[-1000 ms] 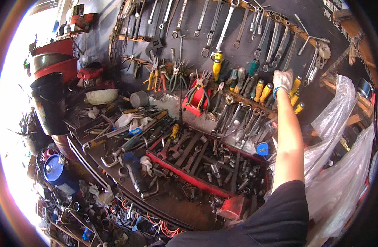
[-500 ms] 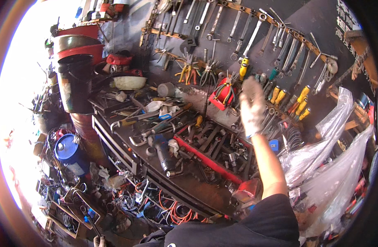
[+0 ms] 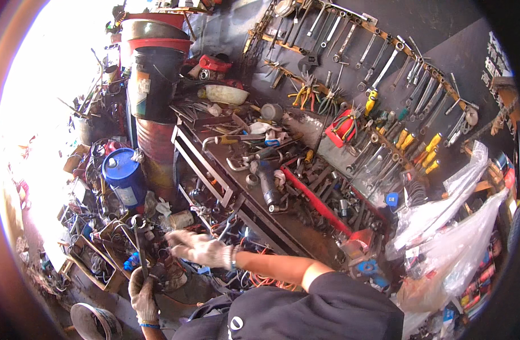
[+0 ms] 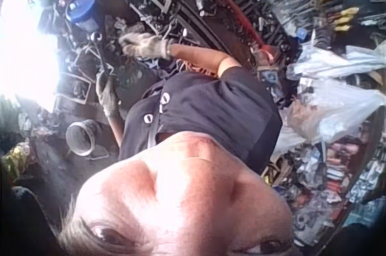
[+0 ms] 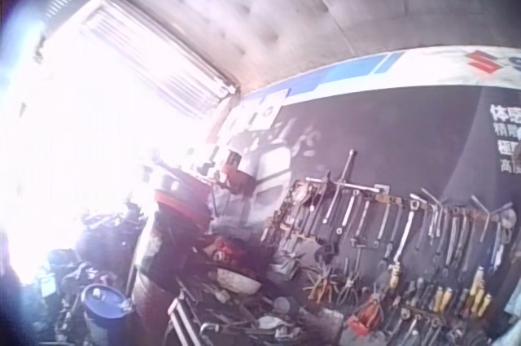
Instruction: The person selects a wrench from a wall-mounted tool rack, then sits on the floor and uses the wrench to loosen and remove bolts from a disassembled engine block. The person repeatedly reaches for tools and works on the engine block throughout the clip.
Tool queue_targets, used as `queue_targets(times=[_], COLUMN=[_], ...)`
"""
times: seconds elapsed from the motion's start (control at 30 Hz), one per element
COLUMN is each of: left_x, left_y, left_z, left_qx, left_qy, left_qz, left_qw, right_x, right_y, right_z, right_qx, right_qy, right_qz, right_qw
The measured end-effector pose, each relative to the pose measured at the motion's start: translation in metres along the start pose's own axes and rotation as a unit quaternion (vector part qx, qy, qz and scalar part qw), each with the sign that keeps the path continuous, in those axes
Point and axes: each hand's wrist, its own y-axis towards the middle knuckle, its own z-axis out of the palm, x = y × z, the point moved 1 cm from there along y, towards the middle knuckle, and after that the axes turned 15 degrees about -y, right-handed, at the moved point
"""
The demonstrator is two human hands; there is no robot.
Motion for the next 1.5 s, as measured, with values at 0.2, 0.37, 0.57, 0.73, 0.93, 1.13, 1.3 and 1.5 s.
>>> queue_targets(times=[0.2,0.37,0.57,0.73,0.93,1.13,1.3,1.5], left_x=[-0.003,-0.008,-0.007,-0.006,-0.015,-0.031,-0.06,-0.079], left_y=[-0.001,-0.016,-0.026,-0.033,-0.043,-0.071,-0.099,-0.133], left_z=[0.004,-0.003,-0.005,-0.011,-0.023,-0.05,-0.085,-0.13], left_qx=[0.046,0.099,0.164,0.189,0.177,0.114,0.037,-0.078], left_qy=[0.016,0.063,0.005,0.003,-0.076,-0.287,-0.336,-0.18], left_qz=[0.003,-0.043,-0.123,-0.143,-0.144,-0.152,-0.132,-0.085], left_qw=[0.999,0.992,0.979,0.972,0.971,0.939,0.932,0.977], right_x=[0.027,0.027,0.033,0.018,0.03,0.102,0.147,0.175], right_y=[0.028,0.023,0.011,0.018,0.029,0.032,0.027,0.062], right_z=[0.09,0.078,0.053,0.049,0.047,0.095,0.155,0.188], right_qx=[0.079,-0.191,-0.051,-0.072,-0.047,0.195,0.287,0.298], right_qy=[0.483,-0.097,0.336,0.441,0.405,0.506,0.504,0.517], right_qz=[0.098,-0.2,0.048,0.076,0.075,0.004,0.043,0.014], right_qw=[0.866,0.956,0.939,0.891,0.91,0.84,0.814,0.802])
